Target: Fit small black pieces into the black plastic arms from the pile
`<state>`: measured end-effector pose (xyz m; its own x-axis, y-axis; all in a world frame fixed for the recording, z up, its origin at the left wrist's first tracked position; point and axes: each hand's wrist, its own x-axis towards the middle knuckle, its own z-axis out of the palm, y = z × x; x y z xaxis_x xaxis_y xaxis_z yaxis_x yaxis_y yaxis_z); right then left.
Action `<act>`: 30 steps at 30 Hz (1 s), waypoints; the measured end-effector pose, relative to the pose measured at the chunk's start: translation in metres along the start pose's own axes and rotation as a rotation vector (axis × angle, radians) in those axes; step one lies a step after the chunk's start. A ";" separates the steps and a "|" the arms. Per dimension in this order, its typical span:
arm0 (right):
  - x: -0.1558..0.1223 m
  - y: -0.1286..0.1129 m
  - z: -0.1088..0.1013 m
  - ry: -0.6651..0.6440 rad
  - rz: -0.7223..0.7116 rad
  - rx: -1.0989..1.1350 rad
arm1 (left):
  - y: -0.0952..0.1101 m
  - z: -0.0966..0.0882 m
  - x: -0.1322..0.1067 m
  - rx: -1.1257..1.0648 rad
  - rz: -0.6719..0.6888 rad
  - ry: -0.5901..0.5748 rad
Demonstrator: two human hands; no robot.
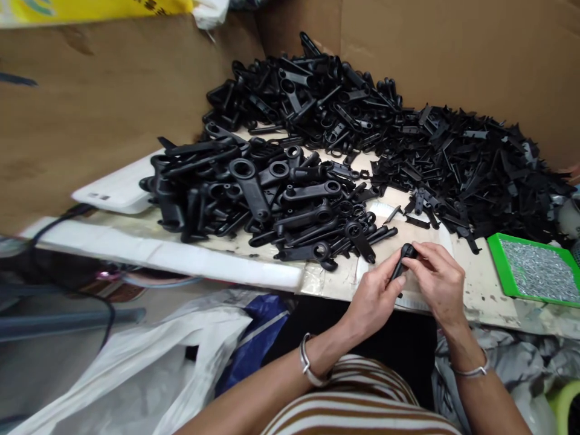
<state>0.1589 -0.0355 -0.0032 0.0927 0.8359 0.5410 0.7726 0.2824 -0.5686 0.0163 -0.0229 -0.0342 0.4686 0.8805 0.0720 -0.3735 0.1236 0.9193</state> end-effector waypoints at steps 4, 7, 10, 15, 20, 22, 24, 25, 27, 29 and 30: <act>-0.008 0.000 0.006 0.001 0.100 0.065 | -0.005 -0.002 -0.003 -0.024 -0.020 -0.018; -0.011 0.004 0.004 -0.023 0.148 0.100 | 0.000 -0.007 -0.003 -0.091 -0.059 -0.078; -0.012 0.009 -0.006 -0.097 0.296 0.277 | 0.009 -0.010 -0.003 -0.159 -0.105 -0.153; -0.020 0.027 -0.030 -0.349 0.517 0.574 | 0.016 -0.009 -0.006 -0.216 -0.136 -0.219; -0.026 0.039 -0.033 -0.287 0.627 0.397 | 0.024 -0.003 -0.003 -0.018 -0.137 -0.214; -0.027 0.031 -0.028 -0.253 0.663 0.319 | 0.029 0.000 -0.005 0.137 -0.128 -0.165; -0.028 0.019 -0.023 -0.206 0.669 0.288 | 0.032 0.003 -0.008 0.241 -0.090 -0.101; -0.029 0.013 -0.020 -0.177 0.667 0.269 | 0.031 0.004 -0.010 0.290 -0.063 -0.067; -0.033 0.003 -0.017 -0.126 0.657 0.222 | 0.028 0.004 -0.014 0.381 -0.009 -0.022; -0.037 0.000 -0.015 -0.099 0.647 0.184 | 0.024 0.003 -0.016 0.441 0.037 -0.019; -0.040 0.000 -0.015 -0.085 0.652 0.172 | 0.022 0.002 -0.017 0.462 0.056 -0.040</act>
<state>0.1646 -0.0754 -0.0159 0.4504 0.8928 0.0075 0.4643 -0.2271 -0.8561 0.0020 -0.0356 -0.0148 0.4917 0.8606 0.1329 -0.0076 -0.1483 0.9889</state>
